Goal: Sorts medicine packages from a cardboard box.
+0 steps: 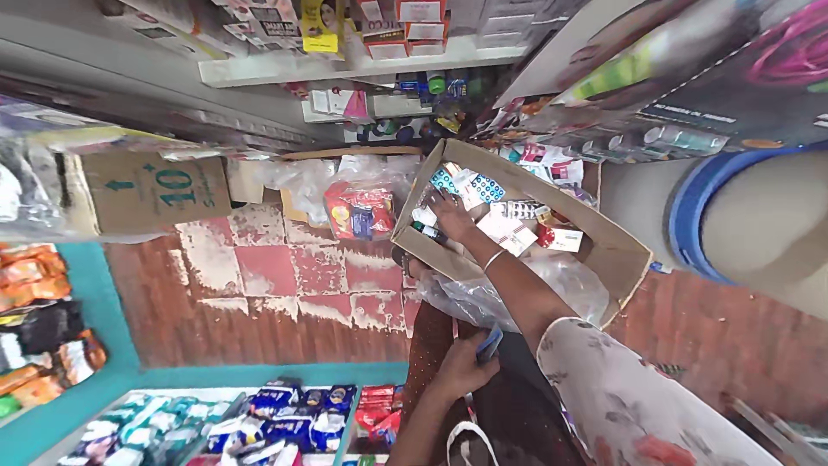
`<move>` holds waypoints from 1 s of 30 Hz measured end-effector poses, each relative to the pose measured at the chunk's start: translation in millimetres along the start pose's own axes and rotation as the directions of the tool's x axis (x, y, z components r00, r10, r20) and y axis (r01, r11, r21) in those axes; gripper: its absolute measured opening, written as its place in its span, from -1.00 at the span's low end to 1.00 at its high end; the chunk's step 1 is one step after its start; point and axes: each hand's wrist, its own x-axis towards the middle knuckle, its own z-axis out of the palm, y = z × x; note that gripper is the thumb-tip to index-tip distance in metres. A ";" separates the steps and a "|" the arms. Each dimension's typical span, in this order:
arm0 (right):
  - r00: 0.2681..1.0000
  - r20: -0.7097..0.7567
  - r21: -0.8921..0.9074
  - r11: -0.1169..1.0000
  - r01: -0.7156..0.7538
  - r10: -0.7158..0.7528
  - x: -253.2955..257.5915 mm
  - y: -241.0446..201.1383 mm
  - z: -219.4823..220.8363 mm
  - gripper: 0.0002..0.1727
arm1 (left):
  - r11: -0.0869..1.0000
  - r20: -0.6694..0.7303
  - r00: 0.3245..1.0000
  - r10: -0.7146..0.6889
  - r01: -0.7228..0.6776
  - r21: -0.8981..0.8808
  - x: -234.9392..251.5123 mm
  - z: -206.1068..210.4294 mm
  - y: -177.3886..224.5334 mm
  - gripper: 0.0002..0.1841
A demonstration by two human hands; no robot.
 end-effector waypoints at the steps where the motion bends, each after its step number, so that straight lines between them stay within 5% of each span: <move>1: 0.999 0.016 -0.034 0.999 0.032 -0.032 7.0 0.6 1.5 -0.16 | 1.000 -0.005 1.000 0.001 -0.001 -0.010 0.7 1.0 -2.9 -0.59; 7: 0.976 0.182 -0.110 0.984 0.140 -0.119 23.9 7.5 -10.1 -0.11 | 0.997 -0.013 0.999 -0.035 0.034 -0.067 1.7 -1.1 -18.5 -0.59; 8: 0.942 0.332 -0.160 0.981 0.108 -0.050 25.7 -3.1 -31.1 -0.12 | 0.997 -0.016 0.999 -0.033 0.031 -0.073 1.8 -3.0 -19.5 -0.59; 9: 0.794 0.598 -0.340 0.931 0.134 0.104 34.3 -22.5 -61.1 -0.11 | 0.996 -0.025 0.999 -0.026 0.024 -0.081 1.3 -4.0 -20.4 -0.59; 10: 0.917 0.393 -0.238 0.957 0.166 -0.061 24.4 -9.3 -44.1 -0.16 | 0.996 -0.036 0.999 -0.019 0.016 -0.083 1.6 -4.8 -21.7 -0.59; 13: 0.944 0.299 -0.241 0.946 0.219 -0.143 29.8 9.4 -15.5 -0.18 | 0.997 -0.038 0.999 -0.009 0.006 -0.081 3.3 -5.4 -24.0 -0.61; 16: 0.920 0.352 -0.271 0.922 0.276 -0.172 31.0 14.1 -12.3 -0.31 | 0.994 -0.024 0.999 -0.028 0.025 -0.107 4.5 -7.7 -19.8 -0.58; 20: 0.921 0.371 -0.095 0.982 0.165 -0.119 27.1 13.1 -13.3 -0.30 | 0.993 -0.013 1.000 -0.018 0.017 -0.120 6.4 -8.9 -17.7 -0.59; 23: 0.989 0.143 0.251 0.965 -0.077 0.042 24.0 1.4 -9.1 -0.46 | 0.991 -0.006 1.000 -0.024 0.023 -0.132 8.4 -11.9 -17.9 -0.59; 26: 0.958 0.002 0.473 0.843 -0.254 0.287 18.9 -9.6 -8.3 -0.30 | 0.990 -0.004 1.000 -0.030 0.029 -0.137 9.3 -12.3 -18.3 -0.58; 30: 0.982 -0.104 0.498 0.863 -0.088 0.160 -1.0 -11.5 0.6 -0.51 | 0.992 0.002 0.999 -0.034 0.034 -0.121 10.9 -18.3 -15.4 -0.58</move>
